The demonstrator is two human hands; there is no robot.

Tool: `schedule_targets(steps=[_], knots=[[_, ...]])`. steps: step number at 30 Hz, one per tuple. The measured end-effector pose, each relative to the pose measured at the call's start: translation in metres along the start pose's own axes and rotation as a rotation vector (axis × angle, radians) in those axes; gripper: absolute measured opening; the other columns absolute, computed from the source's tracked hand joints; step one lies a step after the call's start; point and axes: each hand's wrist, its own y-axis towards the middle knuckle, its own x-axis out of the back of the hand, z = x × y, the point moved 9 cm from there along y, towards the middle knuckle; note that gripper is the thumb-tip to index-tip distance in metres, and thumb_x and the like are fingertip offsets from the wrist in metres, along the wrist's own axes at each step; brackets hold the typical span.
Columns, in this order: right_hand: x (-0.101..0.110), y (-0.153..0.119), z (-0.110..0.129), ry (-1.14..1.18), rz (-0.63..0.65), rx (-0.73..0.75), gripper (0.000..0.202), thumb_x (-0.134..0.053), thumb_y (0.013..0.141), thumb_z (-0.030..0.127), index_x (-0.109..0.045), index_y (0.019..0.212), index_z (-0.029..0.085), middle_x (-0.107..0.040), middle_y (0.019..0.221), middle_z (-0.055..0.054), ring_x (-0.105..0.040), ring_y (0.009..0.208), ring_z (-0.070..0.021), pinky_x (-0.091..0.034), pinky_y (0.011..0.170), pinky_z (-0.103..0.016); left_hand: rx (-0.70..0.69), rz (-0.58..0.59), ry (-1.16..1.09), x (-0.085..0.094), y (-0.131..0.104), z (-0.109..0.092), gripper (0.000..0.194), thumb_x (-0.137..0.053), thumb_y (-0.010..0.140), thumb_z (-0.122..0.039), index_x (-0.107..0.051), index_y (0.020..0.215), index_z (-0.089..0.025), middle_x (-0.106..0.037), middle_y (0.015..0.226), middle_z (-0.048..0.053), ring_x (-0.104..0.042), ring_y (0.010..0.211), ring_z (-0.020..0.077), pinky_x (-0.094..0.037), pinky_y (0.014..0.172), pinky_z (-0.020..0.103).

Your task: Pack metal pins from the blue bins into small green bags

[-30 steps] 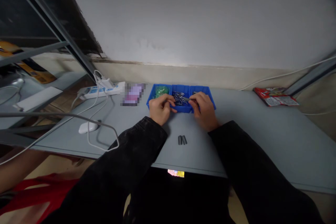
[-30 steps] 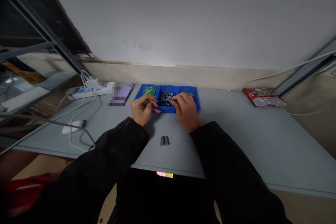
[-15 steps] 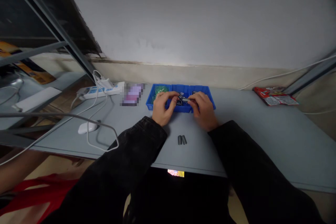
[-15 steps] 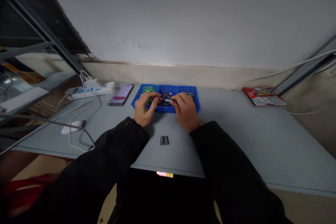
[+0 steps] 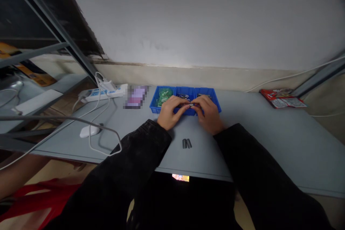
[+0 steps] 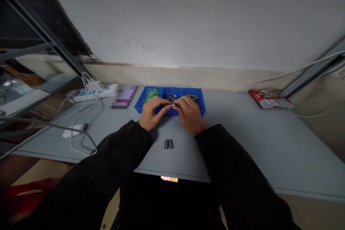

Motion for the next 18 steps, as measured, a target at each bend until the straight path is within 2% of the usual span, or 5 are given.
schedule_targets(steps=[4, 18], knots=[[-0.0006, 0.0001, 0.0011, 0.001, 0.01, -0.004, 0.013, -0.05, 0.103, 0.029, -0.061, 0.099, 0.022, -0.064, 0.095, -0.006, -0.061, 0.094, -0.0221, -0.049, 0.086, -0.039, -0.012, 0.014, -0.028, -0.0024, -0.0019, 0.0009, 0.015, -0.066, 0.095, -0.026, -0.071, 0.106, -0.017, -0.075, 0.099, 0.006, -0.066, 0.089, 0.0182, -0.053, 0.084, 0.035], [-0.0048, 0.0001, -0.0007, 0.001, 0.062, -0.02, 0.024, -0.044, 0.105, 0.034, -0.06, 0.09, 0.023, -0.063, 0.091, -0.005, -0.06, 0.09, -0.0215, -0.049, 0.084, -0.04, 0.0, -0.049, -0.05, 0.0028, -0.002, 0.0014, 0.01, -0.071, 0.091, -0.026, -0.073, 0.098, -0.018, -0.076, 0.091, 0.005, -0.067, 0.083, 0.0168, -0.055, 0.081, 0.035]])
